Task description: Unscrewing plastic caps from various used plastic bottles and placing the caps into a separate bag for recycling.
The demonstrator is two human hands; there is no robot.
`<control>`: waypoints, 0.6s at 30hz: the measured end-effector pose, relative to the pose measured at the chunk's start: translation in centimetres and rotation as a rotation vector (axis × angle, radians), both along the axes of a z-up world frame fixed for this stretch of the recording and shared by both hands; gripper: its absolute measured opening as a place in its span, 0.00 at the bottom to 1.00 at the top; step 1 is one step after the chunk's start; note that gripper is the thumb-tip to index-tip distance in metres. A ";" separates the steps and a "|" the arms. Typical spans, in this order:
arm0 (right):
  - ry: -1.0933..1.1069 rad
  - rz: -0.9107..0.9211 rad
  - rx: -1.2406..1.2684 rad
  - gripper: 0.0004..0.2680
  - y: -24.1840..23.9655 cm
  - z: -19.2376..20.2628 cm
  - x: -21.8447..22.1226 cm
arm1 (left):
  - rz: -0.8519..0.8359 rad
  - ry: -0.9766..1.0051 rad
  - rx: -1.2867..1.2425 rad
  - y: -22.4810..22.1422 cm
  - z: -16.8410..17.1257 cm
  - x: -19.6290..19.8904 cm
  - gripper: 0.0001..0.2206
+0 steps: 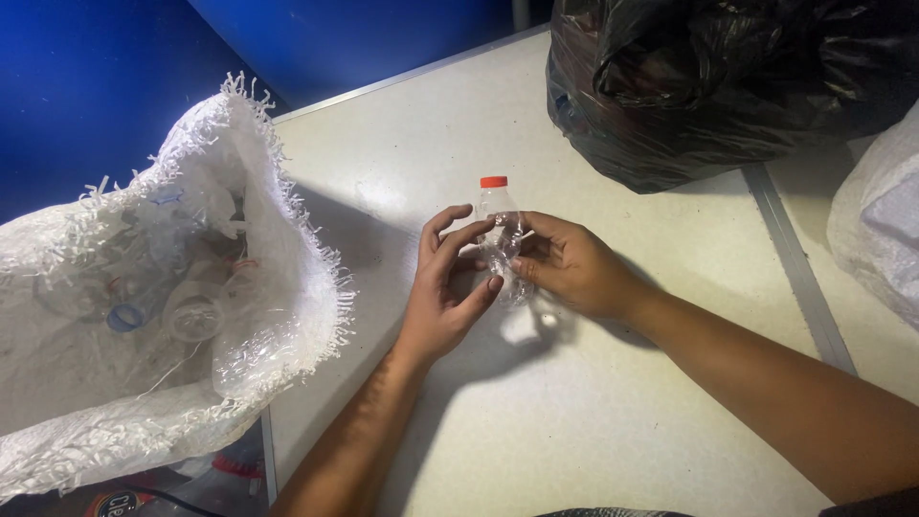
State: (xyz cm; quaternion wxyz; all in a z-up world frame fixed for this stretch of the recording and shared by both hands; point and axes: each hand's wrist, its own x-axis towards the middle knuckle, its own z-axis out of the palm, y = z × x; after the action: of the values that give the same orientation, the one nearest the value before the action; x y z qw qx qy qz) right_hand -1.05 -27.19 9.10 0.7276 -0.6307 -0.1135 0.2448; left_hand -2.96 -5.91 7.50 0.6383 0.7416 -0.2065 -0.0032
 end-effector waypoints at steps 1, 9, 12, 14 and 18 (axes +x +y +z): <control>0.002 -0.004 -0.082 0.18 0.2 0.7 -0.1 | -0.011 -0.039 0.015 0.1 0.0 -0.1 0.24; -0.104 -0.012 -0.241 0.17 0.6 1.3 -0.7 | -0.057 0.097 -0.017 0.0 0.6 -0.2 0.26; -0.328 -0.073 -0.377 0.16 0.6 0.8 -0.9 | -0.077 0.141 -0.042 -0.3 0.8 -0.4 0.29; -0.519 -0.109 -0.468 0.16 0.5 -0.1 -0.9 | -0.084 0.179 -0.061 -0.3 0.5 -0.6 0.31; -0.455 -0.170 -0.374 0.08 -0.3 -2.0 -0.3 | -0.036 0.076 -0.022 -0.1 -0.6 -0.7 0.30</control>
State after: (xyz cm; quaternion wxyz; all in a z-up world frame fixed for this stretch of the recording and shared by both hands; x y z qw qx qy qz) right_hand -1.37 -27.52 7.13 0.5725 -0.7997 -0.1734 0.0521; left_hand -3.68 -5.98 6.95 0.6537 0.7299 -0.1954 -0.0407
